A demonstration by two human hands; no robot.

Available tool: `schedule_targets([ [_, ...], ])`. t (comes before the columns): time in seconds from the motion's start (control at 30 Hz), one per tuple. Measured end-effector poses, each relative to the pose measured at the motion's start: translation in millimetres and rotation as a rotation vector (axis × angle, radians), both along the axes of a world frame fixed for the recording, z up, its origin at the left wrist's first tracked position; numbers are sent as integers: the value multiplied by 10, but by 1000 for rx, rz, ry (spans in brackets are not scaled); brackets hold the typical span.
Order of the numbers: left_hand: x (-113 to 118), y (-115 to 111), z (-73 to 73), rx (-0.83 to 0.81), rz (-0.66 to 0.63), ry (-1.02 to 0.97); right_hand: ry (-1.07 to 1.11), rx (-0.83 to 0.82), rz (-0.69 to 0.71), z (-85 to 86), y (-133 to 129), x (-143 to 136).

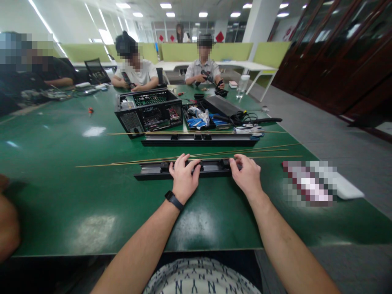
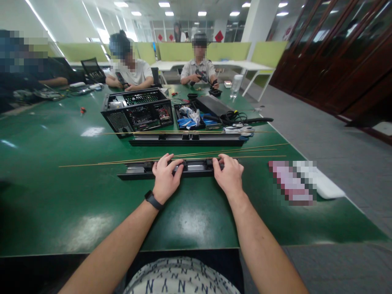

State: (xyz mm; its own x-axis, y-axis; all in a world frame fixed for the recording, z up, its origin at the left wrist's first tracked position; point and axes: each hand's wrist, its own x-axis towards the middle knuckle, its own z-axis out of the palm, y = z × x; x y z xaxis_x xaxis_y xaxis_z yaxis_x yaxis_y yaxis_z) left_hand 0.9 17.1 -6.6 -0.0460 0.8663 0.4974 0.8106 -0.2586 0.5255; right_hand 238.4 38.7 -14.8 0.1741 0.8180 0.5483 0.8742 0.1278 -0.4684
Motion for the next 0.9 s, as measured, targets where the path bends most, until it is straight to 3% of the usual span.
schedule_targets([
  [0.9, 0, -6, -5, 4, 3, -2, -49, 38, 127, -7, 4, -2],
])
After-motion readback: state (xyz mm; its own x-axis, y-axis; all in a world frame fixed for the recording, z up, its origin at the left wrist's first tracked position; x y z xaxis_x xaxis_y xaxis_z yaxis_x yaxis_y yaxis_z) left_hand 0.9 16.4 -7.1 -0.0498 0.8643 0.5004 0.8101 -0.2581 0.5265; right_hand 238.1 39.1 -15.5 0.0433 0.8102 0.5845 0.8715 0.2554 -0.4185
